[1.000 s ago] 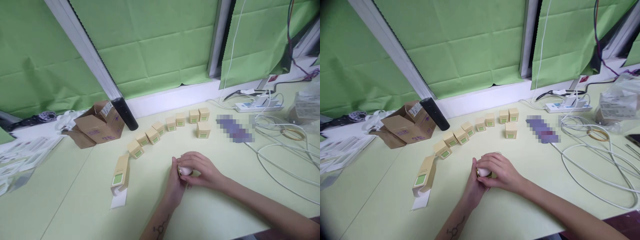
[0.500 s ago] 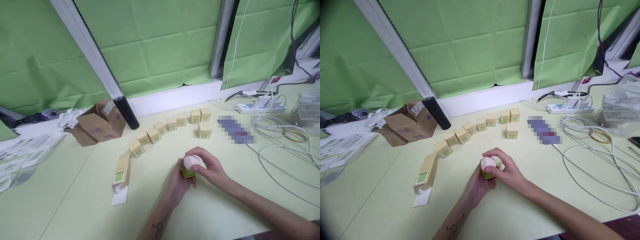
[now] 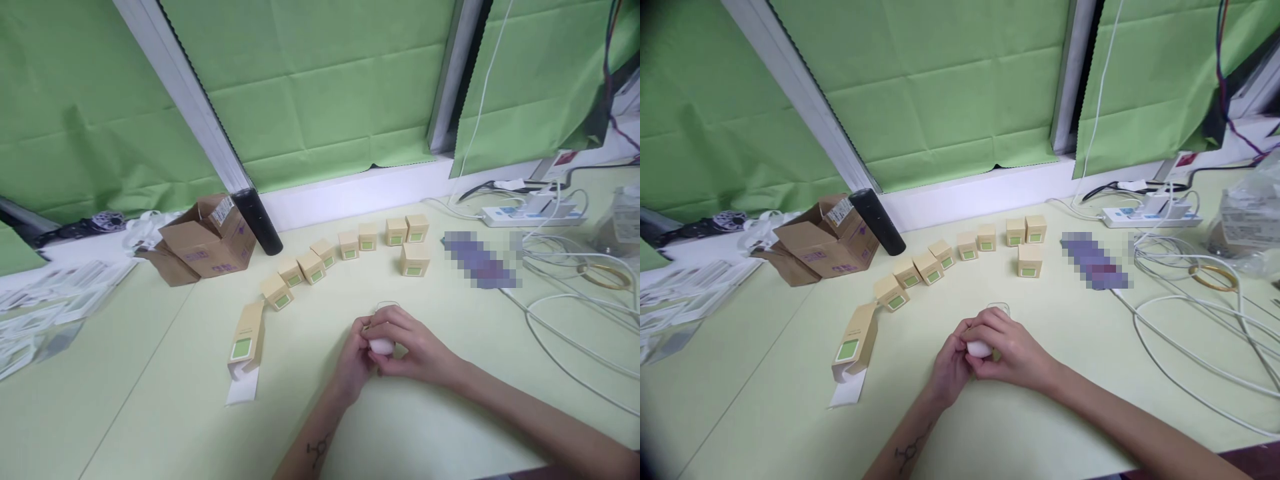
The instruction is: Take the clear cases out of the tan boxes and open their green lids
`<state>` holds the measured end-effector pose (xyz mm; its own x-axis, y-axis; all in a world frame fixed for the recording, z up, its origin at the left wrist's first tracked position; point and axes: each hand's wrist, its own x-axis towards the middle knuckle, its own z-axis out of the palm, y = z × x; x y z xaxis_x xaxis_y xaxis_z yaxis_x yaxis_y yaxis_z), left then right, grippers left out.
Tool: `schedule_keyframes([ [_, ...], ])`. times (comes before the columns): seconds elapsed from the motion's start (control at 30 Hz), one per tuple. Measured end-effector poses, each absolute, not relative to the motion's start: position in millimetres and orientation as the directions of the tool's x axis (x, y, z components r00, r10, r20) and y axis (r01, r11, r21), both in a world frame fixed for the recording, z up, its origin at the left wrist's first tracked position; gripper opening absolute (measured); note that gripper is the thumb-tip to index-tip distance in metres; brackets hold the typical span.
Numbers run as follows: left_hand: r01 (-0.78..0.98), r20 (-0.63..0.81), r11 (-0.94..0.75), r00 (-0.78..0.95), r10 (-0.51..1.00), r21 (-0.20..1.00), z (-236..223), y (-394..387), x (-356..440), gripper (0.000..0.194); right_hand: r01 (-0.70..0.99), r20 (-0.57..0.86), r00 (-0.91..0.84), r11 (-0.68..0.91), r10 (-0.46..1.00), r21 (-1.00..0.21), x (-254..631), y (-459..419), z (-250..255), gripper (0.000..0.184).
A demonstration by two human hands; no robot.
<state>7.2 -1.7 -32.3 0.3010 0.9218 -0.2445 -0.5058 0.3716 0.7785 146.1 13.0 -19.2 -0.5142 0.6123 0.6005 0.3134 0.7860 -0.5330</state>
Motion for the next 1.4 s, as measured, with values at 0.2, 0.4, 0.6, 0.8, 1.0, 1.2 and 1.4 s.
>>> schedule_keyframes([
  [0.2,-0.415,-0.244,0.403,0.385,0.890,0.816,-30,0,0,0.025,0.323,0.537,-0.631,0.819,0.559,-0.474,155,17,-13,0.027],
  [0.4,-0.403,-0.222,0.398,0.417,0.882,0.824,-33,0,2,0.027,0.354,0.540,-0.583,0.788,0.607,-0.503,158,18,-12,0.023],
  [0.6,-0.453,-0.168,0.355,0.403,0.900,0.818,-34,-2,4,0.027,0.291,0.604,-0.539,0.802,0.587,-0.521,155,19,-14,0.019],
  [0.8,-0.453,-0.162,0.363,0.422,0.892,0.814,-34,-3,5,0.030,0.262,0.623,-0.532,0.812,0.573,-0.522,157,22,-17,0.022],
  [1.0,-0.380,-0.154,0.274,0.315,0.936,0.883,-31,-3,2,0.035,0.266,0.489,-0.578,0.717,0.654,-0.644,158,16,-13,0.054],
  [1.2,-0.222,-0.037,0.065,0.126,0.991,0.973,-26,1,-1,0.032,0.357,0.494,-0.542,0.718,0.680,-0.597,159,20,-11,0.045],
  [1.4,-0.145,-0.014,0.029,0.105,0.994,0.989,-26,-1,3,0.035,0.363,0.557,-0.539,0.771,0.632,-0.523,160,23,-18,0.047],
])
